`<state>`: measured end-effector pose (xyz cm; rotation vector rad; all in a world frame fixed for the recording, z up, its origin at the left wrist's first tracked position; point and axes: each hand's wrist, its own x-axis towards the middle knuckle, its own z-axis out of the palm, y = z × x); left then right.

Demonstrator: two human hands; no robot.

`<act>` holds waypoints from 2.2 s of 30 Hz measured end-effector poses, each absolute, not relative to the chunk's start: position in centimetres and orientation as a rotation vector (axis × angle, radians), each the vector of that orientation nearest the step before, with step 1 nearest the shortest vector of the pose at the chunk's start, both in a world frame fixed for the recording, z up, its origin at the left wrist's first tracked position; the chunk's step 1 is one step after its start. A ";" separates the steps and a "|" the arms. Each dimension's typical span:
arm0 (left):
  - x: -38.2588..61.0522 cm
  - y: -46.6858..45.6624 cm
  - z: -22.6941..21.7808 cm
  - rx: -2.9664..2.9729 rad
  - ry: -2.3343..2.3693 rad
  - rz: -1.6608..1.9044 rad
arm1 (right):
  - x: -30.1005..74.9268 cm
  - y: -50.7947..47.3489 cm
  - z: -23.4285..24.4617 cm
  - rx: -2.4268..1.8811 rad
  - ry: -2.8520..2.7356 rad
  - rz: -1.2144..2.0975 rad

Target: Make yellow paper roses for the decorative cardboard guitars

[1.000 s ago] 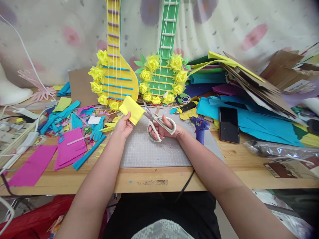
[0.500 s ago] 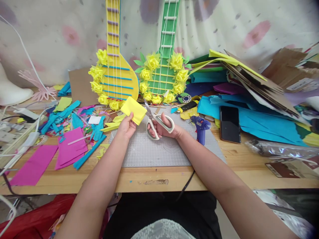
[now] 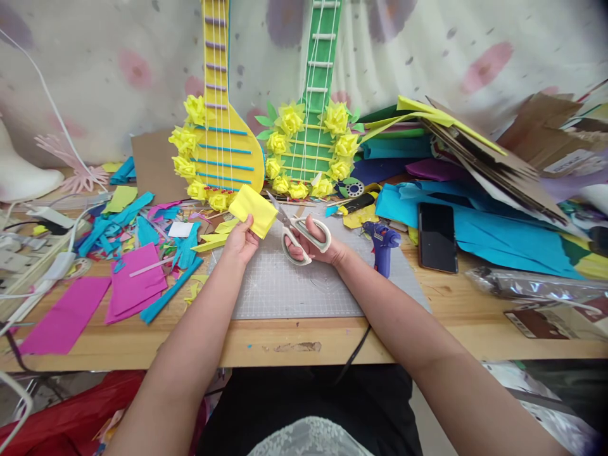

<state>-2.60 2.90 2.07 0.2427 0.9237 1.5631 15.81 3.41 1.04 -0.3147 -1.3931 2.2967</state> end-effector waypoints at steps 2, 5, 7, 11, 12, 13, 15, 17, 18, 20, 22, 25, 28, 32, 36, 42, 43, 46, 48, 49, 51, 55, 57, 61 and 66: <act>-2.6 2.9 2.1 0.261 0.919 1.563 | 15.9 3.4 1.0 -0.315 -1.377 2.286; -2.7 2.9 2.0 0.280 0.899 1.571 | 16.0 3.4 1.1 -0.342 -1.361 2.282; -2.7 2.9 2.0 0.283 0.886 1.577 | 16.0 3.4 1.2 -0.374 -1.361 2.283; -2.7 2.9 2.0 0.271 0.879 1.577 | 16.1 3.4 1.1 -0.359 -1.372 2.260; -2.8 2.9 2.0 0.264 0.879 1.579 | 16.1 3.4 1.0 -0.345 -1.377 2.256; -2.8 2.8 2.0 0.259 0.877 1.582 | 16.1 3.5 0.9 -0.336 -1.382 2.253; -2.8 2.8 2.0 0.262 0.872 1.588 | 16.2 3.5 0.7 -0.335 -1.383 2.253; -2.7 2.8 1.9 0.276 0.878 1.586 | 16.3 3.5 0.6 -0.337 -1.383 2.270; -2.6 2.8 1.9 0.284 0.887 1.580 | 16.3 3.5 0.6 -0.334 -1.384 2.283; -2.4 2.7 1.9 0.299 0.912 1.558 | 16.4 3.5 0.6 -0.330 -1.393 2.314; -1.9 2.5 2.0 0.311 0.934 1.533 | 16.4 3.5 0.7 -0.337 -1.414 2.327; -1.1 2.1 2.2 0.325 0.961 1.506 | 16.4 3.6 0.8 -0.344 -1.467 2.303; -0.6 2.0 2.2 0.332 0.974 1.492 | 16.2 3.7 0.9 -0.347 -1.504 2.273; -0.7 2.2 1.8 0.324 0.963 1.495 | 16.0 3.7 1.1 -0.334 -1.480 2.256; -0.9 2.4 1.7 0.308 0.942 1.509 | 15.9 3.7 0.9 -0.371 -1.417 2.241; -1.1 2.4 1.7 0.316 0.949 1.499 | 16.0 3.5 0.9 -0.378 -1.376 2.243; -1.1 2.4 1.6 0.327 0.949 1.497 | 16.0 3.4 1.0 -0.384 -1.377 2.240; -1.3 2.4 1.4 0.353 0.949 1.495 | 16.1 3.3 1.3 -0.408 -1.395 2.226; -1.3 2.5 1.4 0.362 0.959 1.494 | 16.1 3.2 1.3 -0.414 -1.404 2.220; -1.3 2.4 1.4 0.367 0.966 1.492 | 16.1 3.3 1.3 -0.412 -1.406 2.218; -1.1 2.4 1.5 0.378 0.979 1.489 | 16.0 3.4 1.1 -0.398 -1.408 2.218; -0.7 2.2 1.5 0.396 0.984 1.480 | 15.9 3.7 0.8 -0.362 -1.411 2.226; -0.6 2.1 1.5 0.403 0.991 1.482 | 15.8 3.8 0.7 -0.357 -1.420 2.217; -0.4 2.0 1.7 0.414 1.014 1.497 | 15.8 3.8 0.8 -0.384 -1.442 2.190; -0.1 1.9 1.8 0.431 1.015 1.505 | 15.7 3.9 0.8 -0.444 -1.494 2.168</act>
